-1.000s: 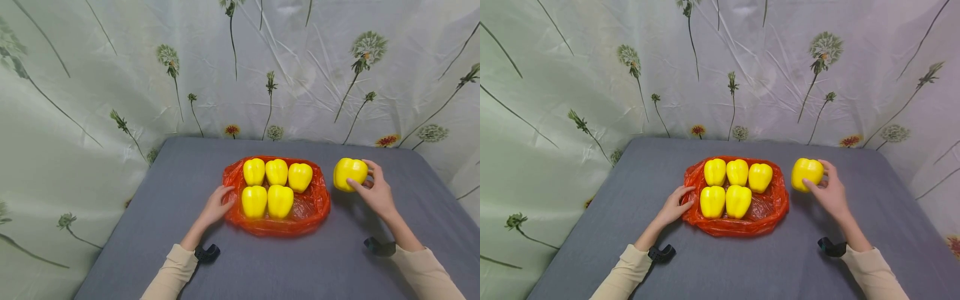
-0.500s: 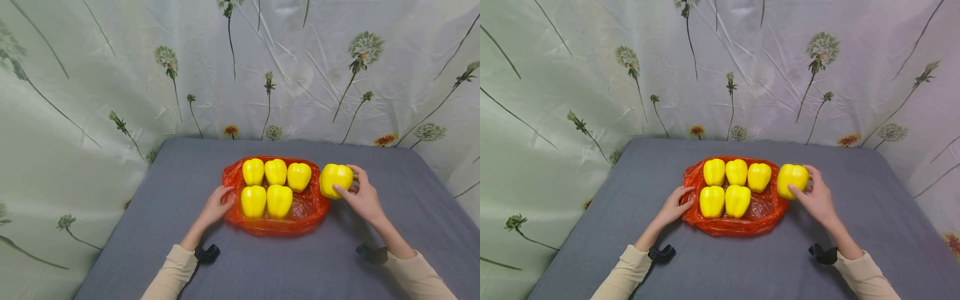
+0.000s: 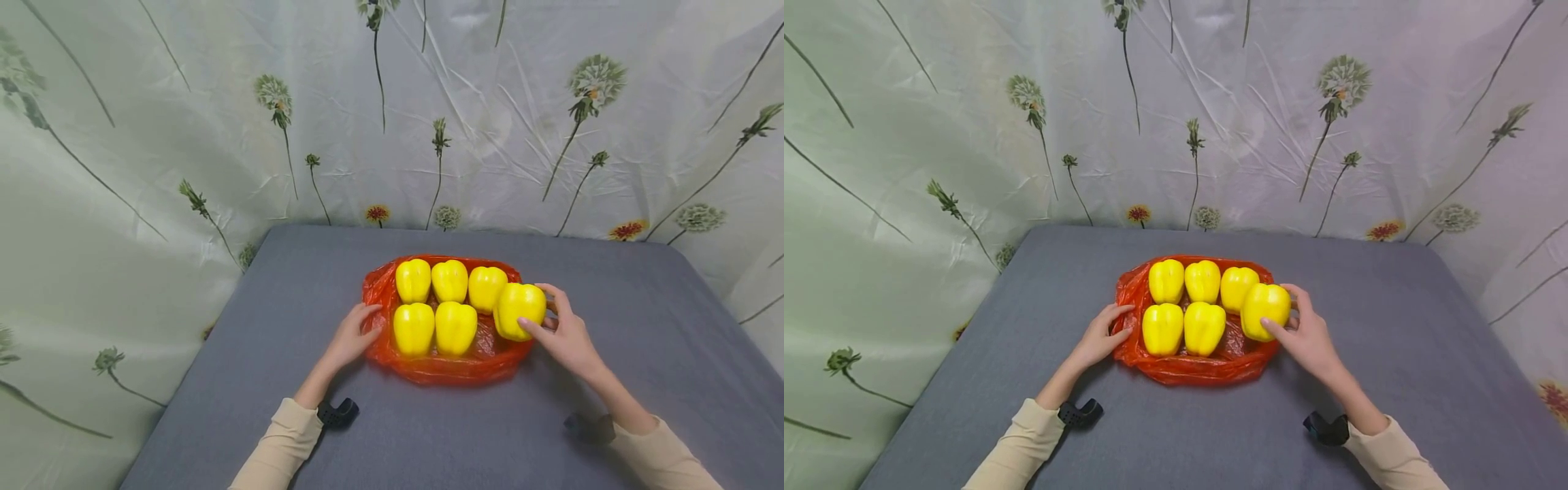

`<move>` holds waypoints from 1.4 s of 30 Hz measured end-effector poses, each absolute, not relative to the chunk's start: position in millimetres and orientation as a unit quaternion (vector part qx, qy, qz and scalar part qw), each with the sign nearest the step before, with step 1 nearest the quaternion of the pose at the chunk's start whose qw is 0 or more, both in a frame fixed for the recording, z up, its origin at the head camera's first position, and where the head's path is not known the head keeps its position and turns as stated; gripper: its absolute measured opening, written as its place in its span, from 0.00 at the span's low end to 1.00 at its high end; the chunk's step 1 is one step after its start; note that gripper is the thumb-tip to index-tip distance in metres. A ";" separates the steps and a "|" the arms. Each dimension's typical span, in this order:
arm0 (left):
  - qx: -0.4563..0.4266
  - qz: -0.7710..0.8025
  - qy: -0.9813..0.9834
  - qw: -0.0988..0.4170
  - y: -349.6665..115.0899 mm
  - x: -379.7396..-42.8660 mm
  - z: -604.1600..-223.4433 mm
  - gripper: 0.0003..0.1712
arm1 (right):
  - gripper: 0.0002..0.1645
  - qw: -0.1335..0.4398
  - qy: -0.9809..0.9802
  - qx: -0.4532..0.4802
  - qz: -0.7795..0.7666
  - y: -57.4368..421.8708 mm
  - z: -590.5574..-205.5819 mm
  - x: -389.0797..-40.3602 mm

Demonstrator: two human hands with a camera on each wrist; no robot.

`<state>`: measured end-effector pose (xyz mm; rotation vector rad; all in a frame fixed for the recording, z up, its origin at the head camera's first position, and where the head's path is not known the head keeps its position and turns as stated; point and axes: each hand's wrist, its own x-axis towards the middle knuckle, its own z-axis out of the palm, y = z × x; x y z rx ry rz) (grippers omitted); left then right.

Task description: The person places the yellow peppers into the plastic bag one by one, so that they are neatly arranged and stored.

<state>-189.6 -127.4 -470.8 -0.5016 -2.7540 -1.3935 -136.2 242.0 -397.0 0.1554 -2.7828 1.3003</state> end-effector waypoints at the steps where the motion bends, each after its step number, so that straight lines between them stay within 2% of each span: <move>1: -0.160 -0.445 -0.881 0.006 -127.3 -189.7 -471.0 0.26 | 0.42 0.027 -0.903 0.055 0.426 240.5 -398.8 -135.6; 12: -0.159 -0.444 -0.882 -0.002 -127.0 -190.2 -471.2 0.26 | 0.43 0.003 -0.905 0.084 0.418 232.3 -417.2 -133.0; 18: -0.154 -0.439 -0.885 -0.006 -127.1 -190.5 -472.2 0.26 | 0.43 -0.036 -0.910 0.089 0.403 231.2 -426.9 -133.0; 22: -0.148 -0.441 -0.885 -0.012 -126.9 -189.9 -472.3 0.26 | 0.43 -0.044 -0.907 0.105 0.405 230.2 -430.3 -133.2; 42: -0.154 -0.440 -0.885 0.002 -128.1 -189.7 -471.7 0.23 | 0.42 -0.087 -0.911 0.122 0.384 231.7 -423.2 -138.2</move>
